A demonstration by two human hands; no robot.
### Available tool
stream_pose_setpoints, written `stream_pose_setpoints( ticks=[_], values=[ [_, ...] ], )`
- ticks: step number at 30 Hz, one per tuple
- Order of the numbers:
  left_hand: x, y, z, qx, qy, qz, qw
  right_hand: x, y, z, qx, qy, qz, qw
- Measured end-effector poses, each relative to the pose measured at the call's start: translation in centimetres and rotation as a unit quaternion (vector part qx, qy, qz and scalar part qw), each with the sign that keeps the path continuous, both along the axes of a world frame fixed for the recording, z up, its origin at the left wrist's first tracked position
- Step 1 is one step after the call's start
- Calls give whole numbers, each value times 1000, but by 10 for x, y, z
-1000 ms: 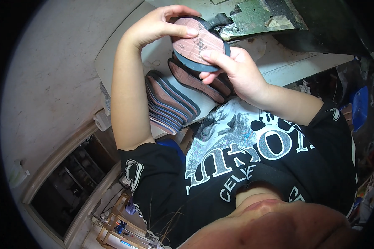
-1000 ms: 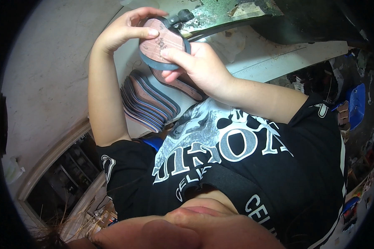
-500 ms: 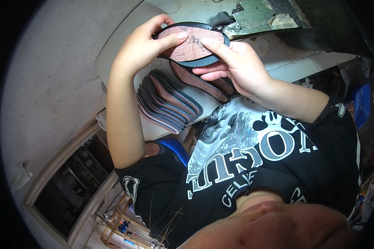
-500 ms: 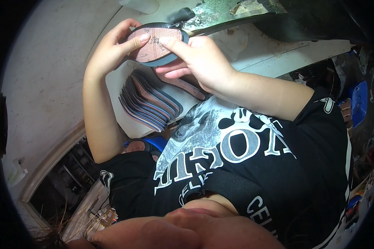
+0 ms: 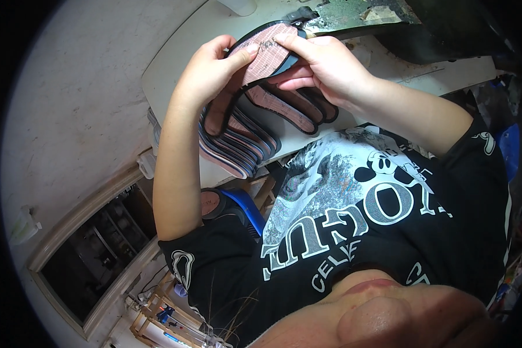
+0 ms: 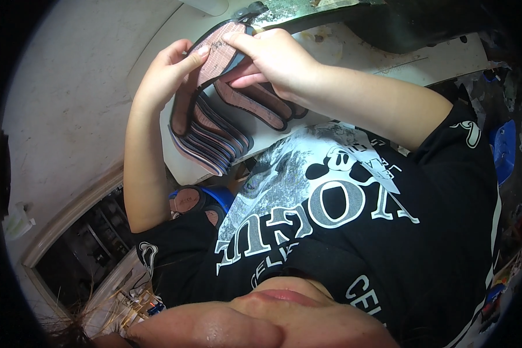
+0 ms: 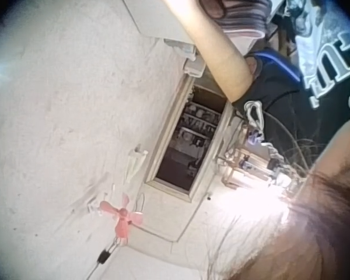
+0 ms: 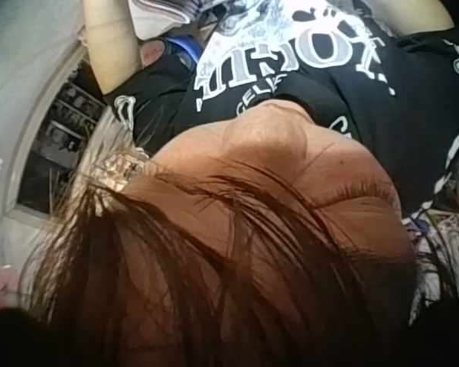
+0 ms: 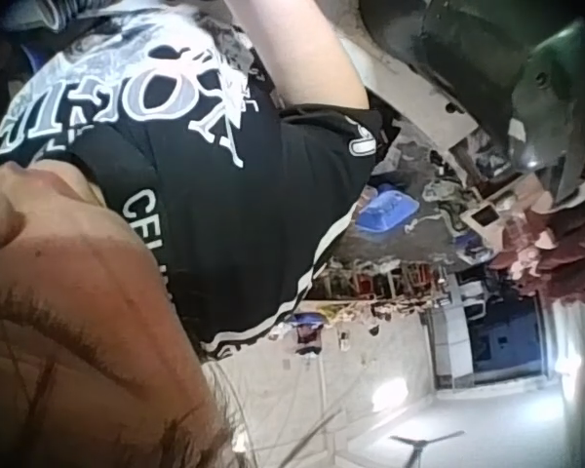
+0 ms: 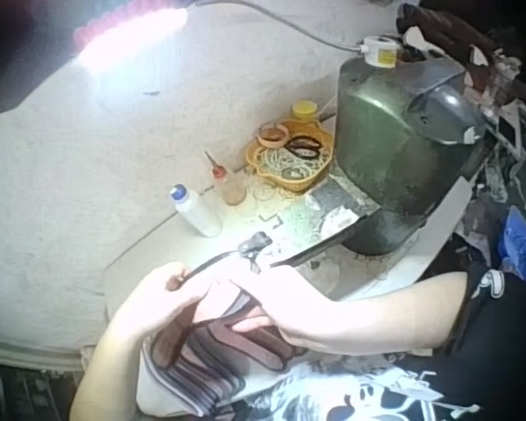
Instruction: The recorder is applying adhesives and inspecting shoe sole components in a factory setting.
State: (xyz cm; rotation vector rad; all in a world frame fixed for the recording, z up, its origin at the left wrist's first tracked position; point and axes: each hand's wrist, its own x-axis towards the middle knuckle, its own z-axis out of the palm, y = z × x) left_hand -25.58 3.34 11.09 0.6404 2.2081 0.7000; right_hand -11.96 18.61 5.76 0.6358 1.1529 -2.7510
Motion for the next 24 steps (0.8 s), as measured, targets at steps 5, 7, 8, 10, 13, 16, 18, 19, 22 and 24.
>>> stream_pose_setpoints(
  ticks=[5, 7, 8, 10, 13, 16, 18, 19, 22, 24],
  values=[
    [6, 6, -6, -32, -55, 38, 997, -6, 9, -4, 14, -21, 25, 999],
    [-1, 14, -6, -30, -84, 53, 995, -18, 15, -13, 58, 12, 48, 997],
    [4, 18, -1, -32, -102, 65, 992, -16, 17, -14, 57, 10, 71, 996],
    [4, 15, -11, -6, -117, 87, 989, -12, 14, -17, 102, 17, 83, 991],
    [7, 14, -15, 23, -150, 113, 982, -5, 10, -18, 129, 36, 79, 988],
    [14, 18, -9, 20, -188, 108, 976, -4, 21, -27, 130, 47, 105, 985],
    [15, 14, -10, 22, -196, 94, 976, -1, 25, -25, 136, 68, 118, 981],
    [16, 13, -11, 24, -204, 83, 975, 0, 27, -25, 142, 89, 134, 977],
    [26, 7, -16, 51, -183, 141, 972, 14, 33, -35, 85, 114, 248, 958],
    [34, 8, -20, 86, -137, 194, 968, 31, 38, -23, 2, 82, 285, 955]
  ],
)
